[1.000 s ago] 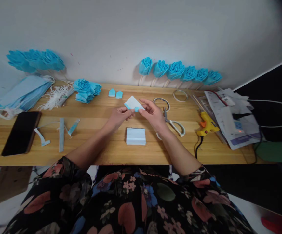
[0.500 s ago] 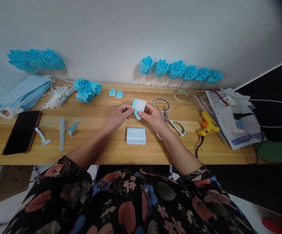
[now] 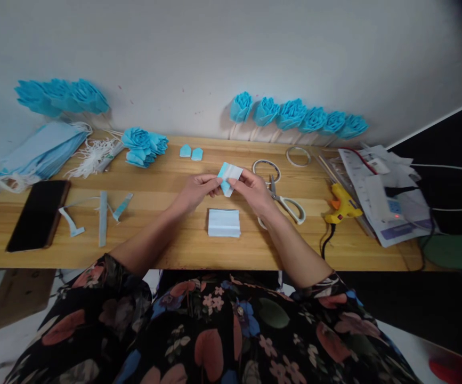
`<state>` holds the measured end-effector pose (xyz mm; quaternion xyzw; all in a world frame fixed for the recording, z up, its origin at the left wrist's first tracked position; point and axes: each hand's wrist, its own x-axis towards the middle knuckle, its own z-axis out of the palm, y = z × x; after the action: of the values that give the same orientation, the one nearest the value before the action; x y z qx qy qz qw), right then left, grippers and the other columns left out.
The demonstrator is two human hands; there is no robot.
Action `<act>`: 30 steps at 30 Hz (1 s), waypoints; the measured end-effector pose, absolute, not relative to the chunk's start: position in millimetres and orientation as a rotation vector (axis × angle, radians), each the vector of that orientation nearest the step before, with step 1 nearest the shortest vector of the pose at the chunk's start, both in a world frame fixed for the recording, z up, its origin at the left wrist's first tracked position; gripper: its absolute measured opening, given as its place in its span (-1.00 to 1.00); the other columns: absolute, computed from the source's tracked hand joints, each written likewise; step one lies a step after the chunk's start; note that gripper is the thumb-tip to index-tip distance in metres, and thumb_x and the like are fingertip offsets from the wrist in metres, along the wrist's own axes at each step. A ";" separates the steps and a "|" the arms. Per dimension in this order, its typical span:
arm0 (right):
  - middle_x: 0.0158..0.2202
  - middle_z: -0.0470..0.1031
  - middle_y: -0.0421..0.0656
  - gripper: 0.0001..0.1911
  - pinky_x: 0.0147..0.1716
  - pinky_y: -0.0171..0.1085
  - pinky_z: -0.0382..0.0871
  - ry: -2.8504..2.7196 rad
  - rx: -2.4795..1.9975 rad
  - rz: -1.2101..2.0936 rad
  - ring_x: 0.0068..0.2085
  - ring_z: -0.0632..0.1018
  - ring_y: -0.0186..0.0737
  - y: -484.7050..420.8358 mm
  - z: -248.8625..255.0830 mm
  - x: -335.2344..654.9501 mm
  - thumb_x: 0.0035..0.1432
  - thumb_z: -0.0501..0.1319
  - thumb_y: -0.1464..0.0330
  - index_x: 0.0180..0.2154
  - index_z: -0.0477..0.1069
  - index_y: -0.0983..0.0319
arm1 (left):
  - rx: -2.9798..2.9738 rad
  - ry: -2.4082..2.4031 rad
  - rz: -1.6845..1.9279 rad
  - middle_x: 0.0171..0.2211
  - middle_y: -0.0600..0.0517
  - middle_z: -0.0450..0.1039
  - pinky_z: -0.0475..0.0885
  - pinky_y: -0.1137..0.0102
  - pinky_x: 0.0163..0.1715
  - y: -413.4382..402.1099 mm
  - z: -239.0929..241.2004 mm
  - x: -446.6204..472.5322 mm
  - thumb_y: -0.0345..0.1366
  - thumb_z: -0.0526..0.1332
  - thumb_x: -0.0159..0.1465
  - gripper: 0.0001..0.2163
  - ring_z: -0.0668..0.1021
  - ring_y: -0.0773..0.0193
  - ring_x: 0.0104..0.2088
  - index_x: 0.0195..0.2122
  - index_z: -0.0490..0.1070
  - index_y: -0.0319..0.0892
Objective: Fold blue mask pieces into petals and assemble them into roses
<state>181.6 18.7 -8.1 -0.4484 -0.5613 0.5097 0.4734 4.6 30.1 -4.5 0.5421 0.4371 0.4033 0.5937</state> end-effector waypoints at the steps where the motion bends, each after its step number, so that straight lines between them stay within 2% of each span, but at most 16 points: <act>1: -0.24 0.56 -0.17 -0.56 -0.17 -0.21 0.43 -1.364 -1.112 1.229 -0.21 0.52 -0.22 18.9 -7.7 182.3 0.04 0.33 0.05 -0.12 0.50 0.18 | 1.269 1.023 0.918 -0.57 0.05 0.45 0.35 0.43 -0.43 29.9 -4.5 4.4 -0.05 0.32 0.10 -0.71 0.41 0.38 -0.52 -0.52 0.50 -0.21; 4: -0.23 0.55 -0.19 -0.57 -0.19 -0.24 0.43 -1.349 -1.151 1.191 -0.22 0.52 -0.24 19.4 -7.3 184.8 0.03 0.34 0.06 -0.11 0.51 0.16 | 1.310 1.033 0.847 -0.59 0.06 0.45 0.34 0.45 -0.45 28.7 -5.1 4.0 -0.06 0.33 0.10 -0.71 0.40 0.40 -0.54 -0.52 0.50 -0.21; 10: -0.36 0.51 -0.23 -0.73 -0.32 -0.30 0.35 -1.422 -1.129 1.116 -0.35 0.46 -0.31 19.7 -9.8 188.6 0.05 0.35 0.16 -0.24 0.54 0.17 | 1.358 1.019 0.775 -0.64 0.09 0.39 0.29 0.48 -0.52 27.6 -7.1 4.7 -0.09 0.33 0.12 -0.73 0.38 0.42 -0.58 -0.52 0.50 -0.21; 15: -0.34 0.54 -0.22 -0.79 -0.33 -0.29 0.33 -1.498 -1.145 1.027 -0.35 0.46 -0.30 19.9 -6.1 190.0 0.06 0.35 0.22 -0.27 0.54 0.18 | 1.308 1.004 0.777 -0.65 0.08 0.38 0.30 0.48 -0.56 27.5 -2.5 3.6 -0.07 0.32 0.13 -0.71 0.37 0.42 -0.61 -0.52 0.49 -0.21; 20: -0.24 0.55 -0.18 -0.95 -0.20 -0.23 0.35 -1.649 -1.066 0.912 -0.19 0.52 -0.22 21.1 -2.5 192.6 0.07 0.30 0.35 -0.35 0.55 0.14 | 1.222 0.958 0.787 -0.64 0.06 0.39 0.29 0.48 -0.58 29.1 -3.4 2.1 -0.01 0.36 0.09 -0.67 0.39 0.41 -0.61 -0.50 0.51 -0.21; 24: -0.14 0.57 -0.17 -0.90 -0.10 -0.17 0.37 -1.691 -1.055 0.921 -0.08 0.54 -0.17 21.3 -1.3 193.7 0.07 0.26 0.41 -0.37 0.55 0.12 | 1.182 0.928 0.792 -0.63 0.06 0.40 0.29 0.47 -0.58 30.6 -6.4 1.5 0.02 0.37 0.09 -0.66 0.40 0.40 -0.59 -0.44 0.54 -0.21; 30: -0.11 0.57 -0.17 -0.85 -0.09 -0.16 0.39 -1.694 -1.060 0.947 -0.05 0.54 -0.16 20.4 -2.2 192.5 0.05 0.22 0.44 -0.37 0.55 0.11 | 1.216 0.952 0.802 -0.63 0.07 0.40 0.30 0.47 -0.56 29.9 -5.2 2.0 -0.02 0.36 0.11 -0.69 0.40 0.41 -0.59 -0.44 0.54 -0.21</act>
<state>192.5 20.4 -2.2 -0.4283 -0.6847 0.3826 0.4487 2.0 29.9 -5.2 0.5343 0.4181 0.3524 0.6446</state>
